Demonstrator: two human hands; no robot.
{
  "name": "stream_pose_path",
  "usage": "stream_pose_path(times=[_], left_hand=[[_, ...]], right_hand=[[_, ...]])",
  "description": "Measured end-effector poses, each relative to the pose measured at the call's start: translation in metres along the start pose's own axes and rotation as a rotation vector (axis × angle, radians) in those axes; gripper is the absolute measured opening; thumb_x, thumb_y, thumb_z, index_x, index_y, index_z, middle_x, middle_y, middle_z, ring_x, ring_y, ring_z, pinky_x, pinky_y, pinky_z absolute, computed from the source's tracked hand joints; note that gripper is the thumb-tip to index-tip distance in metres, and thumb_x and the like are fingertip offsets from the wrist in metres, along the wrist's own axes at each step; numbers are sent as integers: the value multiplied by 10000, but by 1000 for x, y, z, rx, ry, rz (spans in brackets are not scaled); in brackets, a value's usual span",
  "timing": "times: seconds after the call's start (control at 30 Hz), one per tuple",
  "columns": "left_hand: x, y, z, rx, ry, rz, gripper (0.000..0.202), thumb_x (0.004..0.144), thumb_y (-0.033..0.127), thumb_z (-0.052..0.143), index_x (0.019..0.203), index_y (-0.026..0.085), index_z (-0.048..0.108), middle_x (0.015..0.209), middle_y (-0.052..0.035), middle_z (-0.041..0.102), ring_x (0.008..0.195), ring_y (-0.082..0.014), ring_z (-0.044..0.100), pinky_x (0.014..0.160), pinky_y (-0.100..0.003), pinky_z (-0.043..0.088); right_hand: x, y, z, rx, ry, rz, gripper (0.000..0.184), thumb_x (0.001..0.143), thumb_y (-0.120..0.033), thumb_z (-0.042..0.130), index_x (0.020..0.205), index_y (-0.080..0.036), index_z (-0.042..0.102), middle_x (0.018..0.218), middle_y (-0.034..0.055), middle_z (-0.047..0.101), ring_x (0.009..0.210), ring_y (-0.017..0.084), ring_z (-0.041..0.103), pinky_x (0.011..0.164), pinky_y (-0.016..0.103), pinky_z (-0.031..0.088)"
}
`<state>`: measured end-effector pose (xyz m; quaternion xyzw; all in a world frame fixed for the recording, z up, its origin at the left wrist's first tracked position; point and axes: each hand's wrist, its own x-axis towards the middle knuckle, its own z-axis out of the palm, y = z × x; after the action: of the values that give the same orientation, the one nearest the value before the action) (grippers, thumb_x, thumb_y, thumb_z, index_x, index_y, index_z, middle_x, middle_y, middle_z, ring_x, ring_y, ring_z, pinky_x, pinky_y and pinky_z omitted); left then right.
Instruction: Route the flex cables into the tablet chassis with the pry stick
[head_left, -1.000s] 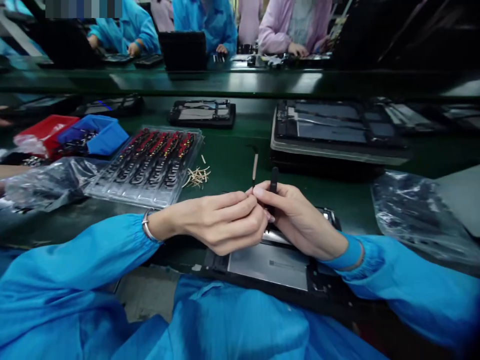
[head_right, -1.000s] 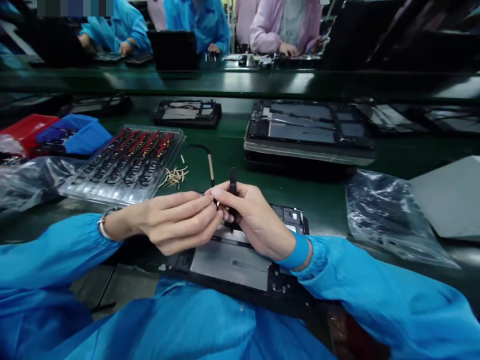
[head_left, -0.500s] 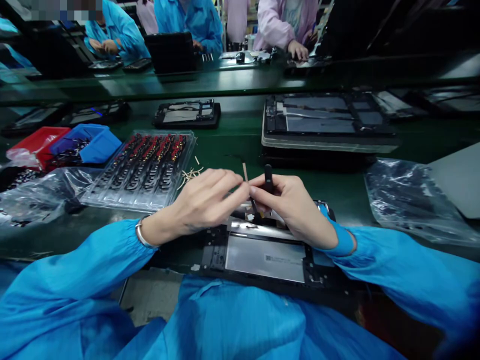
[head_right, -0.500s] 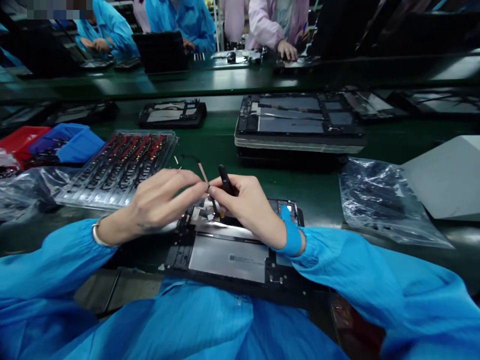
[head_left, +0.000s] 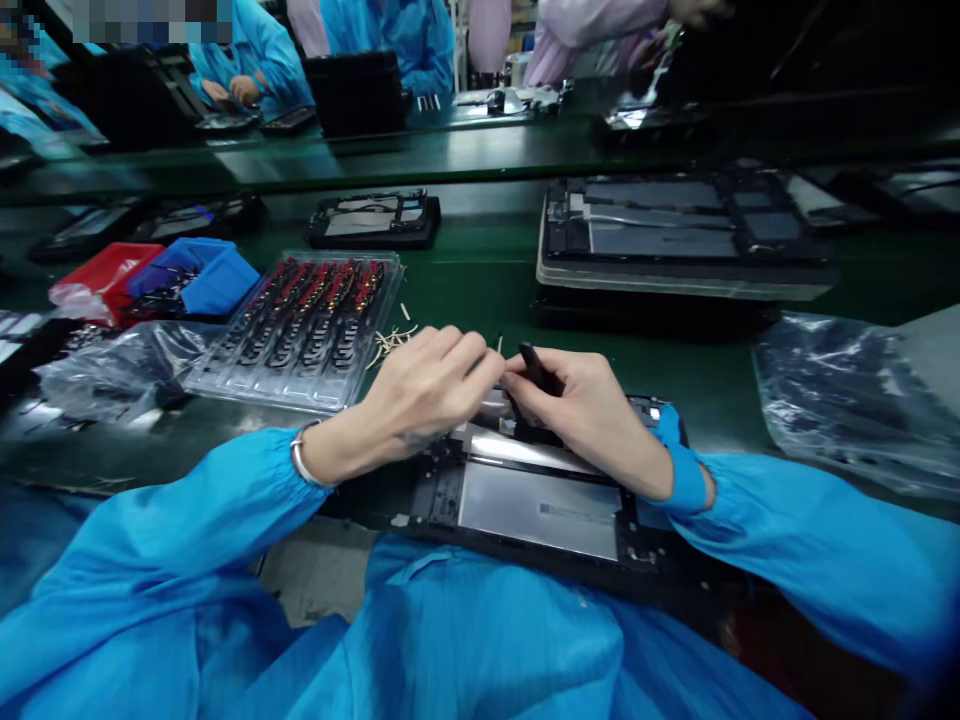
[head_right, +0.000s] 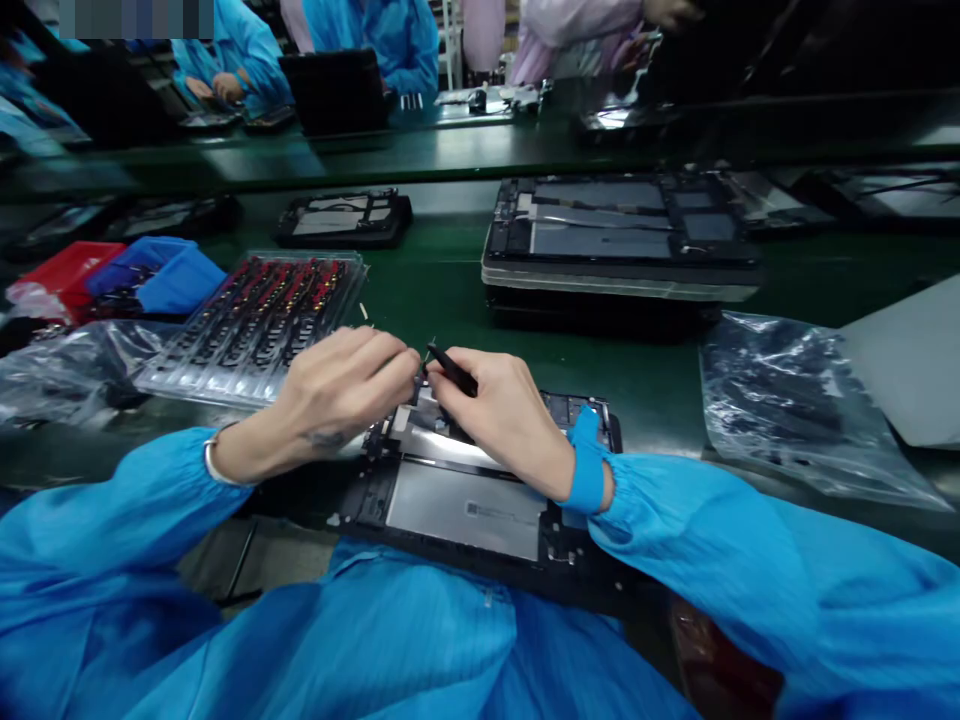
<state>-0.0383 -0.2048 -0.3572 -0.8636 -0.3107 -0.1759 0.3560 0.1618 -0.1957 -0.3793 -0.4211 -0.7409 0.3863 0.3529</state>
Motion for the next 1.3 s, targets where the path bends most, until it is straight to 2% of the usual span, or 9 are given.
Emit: stream_pose_path(times=[0.3,0.37,0.5,0.6,0.7,0.77,0.93,1.1,1.3], left_hand=[[-42,-60,1,-49,-786,-323,221,982,109,425,980,101,646,927,-103,653,811,-223,621,649,-314,429],[-46,-61,-2,-97,-840,-318,274,927,29,426,1077,81,650,1019,-124,665,892,-240,636,697,-319,463],[-42,-48,1,-342,-501,-376,357,970,93,434,1267,95,633,1165,-150,652,1050,-250,618,877,-363,496],[-25,-25,12,-881,-216,-553,318,999,329,551,1232,164,691,1079,-94,680,958,-193,638,843,-310,499],[-2,-5,19,-1433,-157,-761,325,959,439,618,1065,155,737,958,-58,696,831,-152,624,733,-257,473],[9,-2,17,-1539,-142,-814,331,952,446,620,884,139,722,823,-26,659,739,-125,568,663,-236,416],[22,-18,6,-1298,-400,-545,326,912,362,615,676,139,641,649,22,499,639,-103,452,577,-240,296],[22,-27,3,-1118,-580,-318,238,942,334,583,795,158,649,742,12,575,652,-112,524,578,-236,341],[19,-15,-4,-644,-15,-204,258,944,315,670,1096,170,521,960,-48,613,798,-154,588,648,-249,458]], right_hand=[[1,0,-4,141,22,109,184,870,-343,676,823,-175,732,642,5,619,518,112,512,481,252,366],[1,0,-2,165,30,117,181,859,-348,696,826,-174,733,643,2,618,512,104,503,475,247,363],[-1,-1,2,285,36,150,186,844,-351,724,843,-165,732,603,-14,580,519,99,495,491,243,374],[-4,-2,7,373,27,145,179,852,-330,707,826,-154,710,570,-28,555,517,93,483,507,243,372],[-5,-3,8,399,-3,122,198,872,-327,670,791,-147,681,539,-43,519,502,86,454,510,246,355],[-3,-3,4,351,10,94,223,892,-357,652,825,-148,691,556,-42,519,515,90,446,522,252,352],[3,-6,-14,92,96,-74,243,903,-367,670,1063,-194,734,837,14,687,726,138,575,663,274,440],[1,-7,-15,55,112,-134,106,900,-282,655,876,-191,705,806,4,675,742,137,587,669,265,441],[1,-12,-14,287,154,-38,151,865,-299,699,807,-161,680,670,-11,644,600,102,518,607,266,413]])
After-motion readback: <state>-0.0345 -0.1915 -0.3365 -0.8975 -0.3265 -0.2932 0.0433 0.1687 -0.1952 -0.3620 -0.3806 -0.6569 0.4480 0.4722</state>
